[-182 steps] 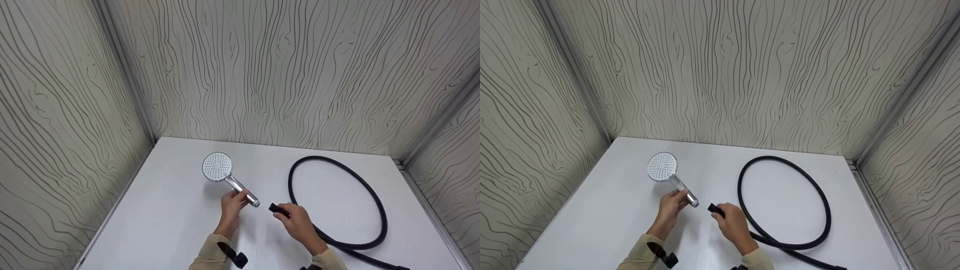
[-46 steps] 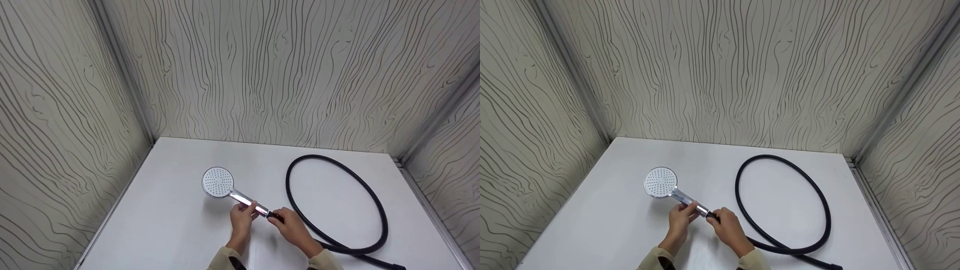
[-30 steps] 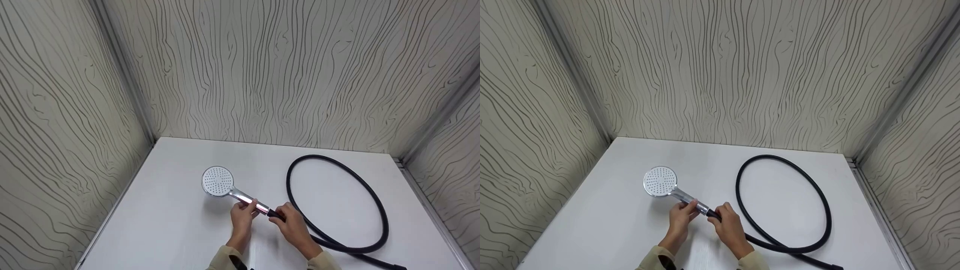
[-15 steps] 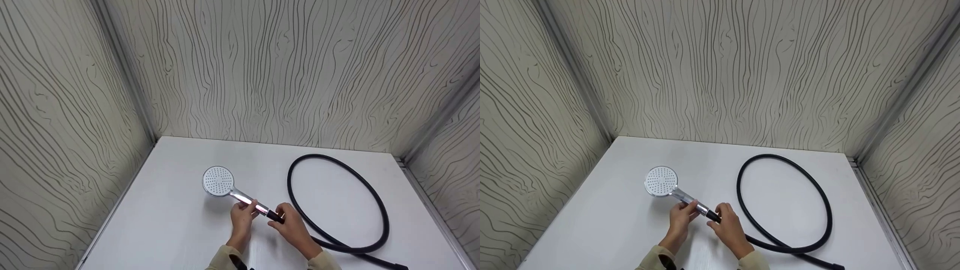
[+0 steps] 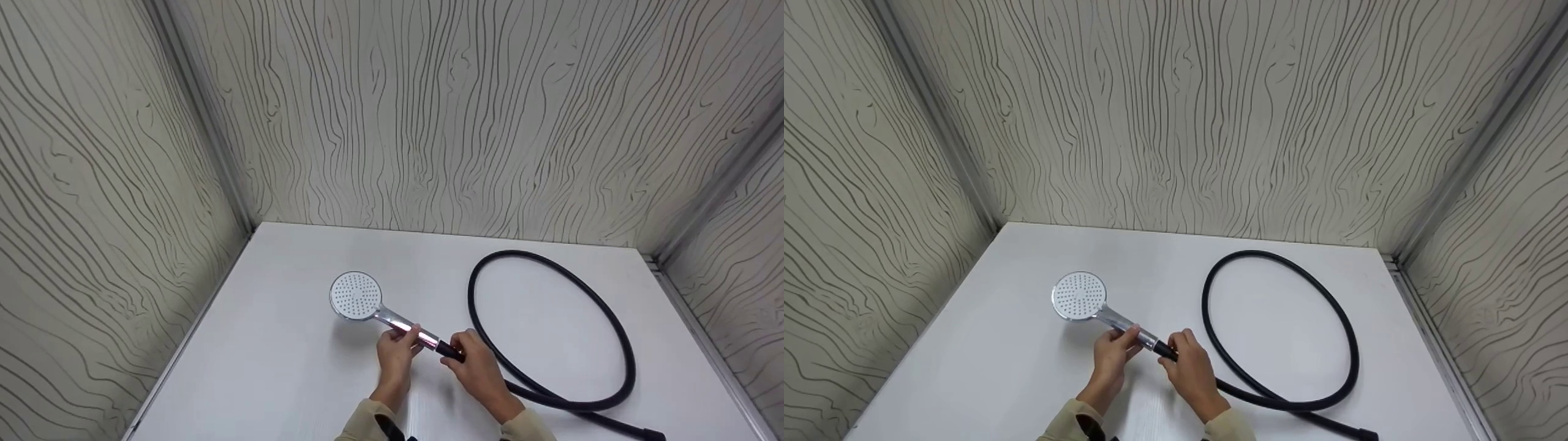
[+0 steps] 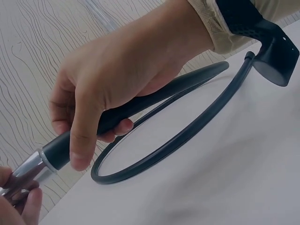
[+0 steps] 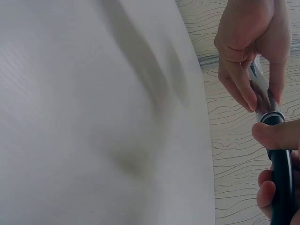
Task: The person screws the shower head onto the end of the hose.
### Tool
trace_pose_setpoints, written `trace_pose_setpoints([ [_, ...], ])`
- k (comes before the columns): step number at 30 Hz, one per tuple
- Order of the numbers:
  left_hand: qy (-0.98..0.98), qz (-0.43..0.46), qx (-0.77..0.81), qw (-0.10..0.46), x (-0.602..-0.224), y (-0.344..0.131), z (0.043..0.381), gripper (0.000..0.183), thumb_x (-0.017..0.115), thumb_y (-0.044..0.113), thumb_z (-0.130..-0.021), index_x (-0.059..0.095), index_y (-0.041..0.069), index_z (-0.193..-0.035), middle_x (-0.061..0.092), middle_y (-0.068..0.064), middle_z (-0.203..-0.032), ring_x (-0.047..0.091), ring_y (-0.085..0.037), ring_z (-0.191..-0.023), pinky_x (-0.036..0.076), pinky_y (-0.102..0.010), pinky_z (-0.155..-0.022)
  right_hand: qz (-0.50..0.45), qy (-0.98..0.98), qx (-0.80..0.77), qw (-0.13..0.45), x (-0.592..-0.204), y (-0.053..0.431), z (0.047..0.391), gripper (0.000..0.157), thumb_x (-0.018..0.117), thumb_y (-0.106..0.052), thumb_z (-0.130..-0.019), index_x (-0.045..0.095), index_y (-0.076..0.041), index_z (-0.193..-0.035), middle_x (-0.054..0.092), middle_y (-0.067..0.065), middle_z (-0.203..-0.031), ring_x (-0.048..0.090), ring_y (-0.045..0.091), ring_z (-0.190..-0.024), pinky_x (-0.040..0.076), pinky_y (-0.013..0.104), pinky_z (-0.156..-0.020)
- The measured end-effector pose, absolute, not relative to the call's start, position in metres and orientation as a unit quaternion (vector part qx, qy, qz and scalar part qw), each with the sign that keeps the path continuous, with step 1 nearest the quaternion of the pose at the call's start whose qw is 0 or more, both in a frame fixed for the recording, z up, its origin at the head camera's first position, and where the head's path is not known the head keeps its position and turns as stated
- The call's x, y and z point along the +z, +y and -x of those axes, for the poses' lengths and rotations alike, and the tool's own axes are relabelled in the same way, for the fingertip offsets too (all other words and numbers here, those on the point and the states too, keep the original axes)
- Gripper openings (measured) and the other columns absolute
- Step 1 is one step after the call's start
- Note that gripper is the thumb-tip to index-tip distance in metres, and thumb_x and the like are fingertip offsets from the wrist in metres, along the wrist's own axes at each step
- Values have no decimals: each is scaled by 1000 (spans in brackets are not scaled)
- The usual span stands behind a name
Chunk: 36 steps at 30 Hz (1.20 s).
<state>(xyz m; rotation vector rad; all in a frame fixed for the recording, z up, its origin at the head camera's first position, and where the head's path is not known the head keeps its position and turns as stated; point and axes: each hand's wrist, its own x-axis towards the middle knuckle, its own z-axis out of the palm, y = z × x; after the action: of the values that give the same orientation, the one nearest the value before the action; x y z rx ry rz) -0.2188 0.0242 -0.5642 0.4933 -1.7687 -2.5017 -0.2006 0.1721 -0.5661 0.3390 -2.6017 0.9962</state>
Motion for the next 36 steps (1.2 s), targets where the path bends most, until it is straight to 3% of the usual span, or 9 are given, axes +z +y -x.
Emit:
trace_pose_setpoints([
  [5,-564,-159,-810,19,-564,24,221,37,66,10,-92,48,-14,-113,64,-21,-102,70,-29,-95,60,-34,-83,-127,-916,329,189,-566,173,200,26,83,-10,-72,61,-13,-84,52,-7,-77,47,1,-67,44,19,-58],
  [10,-566,-167,-807,16,-564,23,222,38,66,11,-91,48,-13,-114,64,-21,-103,70,-28,-95,60,-33,-82,-143,-925,317,157,-565,174,199,9,72,-17,-86,66,-9,-87,52,-8,-75,44,-1,-64,42,17,-55],
  [15,-562,-165,-810,18,-566,22,222,39,67,10,-91,48,-14,-114,64,-22,-104,70,-24,-91,61,-34,-82,-148,-924,335,110,-564,175,201,17,63,-20,-94,70,-6,-89,51,-7,-73,42,-2,-63,41,17,-53],
  [21,-571,-164,-804,12,-570,20,219,38,66,13,-91,49,-12,-114,63,-21,-105,69,-19,-90,60,-33,-83,-138,-911,378,89,-568,174,200,21,74,-24,-86,65,-7,-93,55,-3,-77,45,-1,-65,42,16,-54],
  [27,-572,-166,-803,11,-571,21,218,40,67,14,-91,49,-12,-115,64,-21,-105,69,-20,-90,60,-34,-84,-126,-915,364,116,-572,172,198,33,84,-12,-73,56,-10,-91,58,-3,-80,48,0,-68,46,17,-57],
  [32,-567,-170,-806,10,-570,22,219,38,66,13,-92,48,-12,-114,65,-22,-104,70,-21,-91,60,-34,-83,-127,-920,337,157,-573,171,198,27,82,-10,-74,59,-12,-88,58,-4,-78,49,0,-67,45,18,-56],
  [36,-561,-171,-810,13,-568,22,221,37,66,12,-92,48,-13,-113,64,-22,-103,70,-24,-92,60,-34,-83,-146,-924,310,170,-570,172,198,13,76,-16,-83,64,-12,-86,59,-7,-74,47,-1,-64,42,17,-54],
])
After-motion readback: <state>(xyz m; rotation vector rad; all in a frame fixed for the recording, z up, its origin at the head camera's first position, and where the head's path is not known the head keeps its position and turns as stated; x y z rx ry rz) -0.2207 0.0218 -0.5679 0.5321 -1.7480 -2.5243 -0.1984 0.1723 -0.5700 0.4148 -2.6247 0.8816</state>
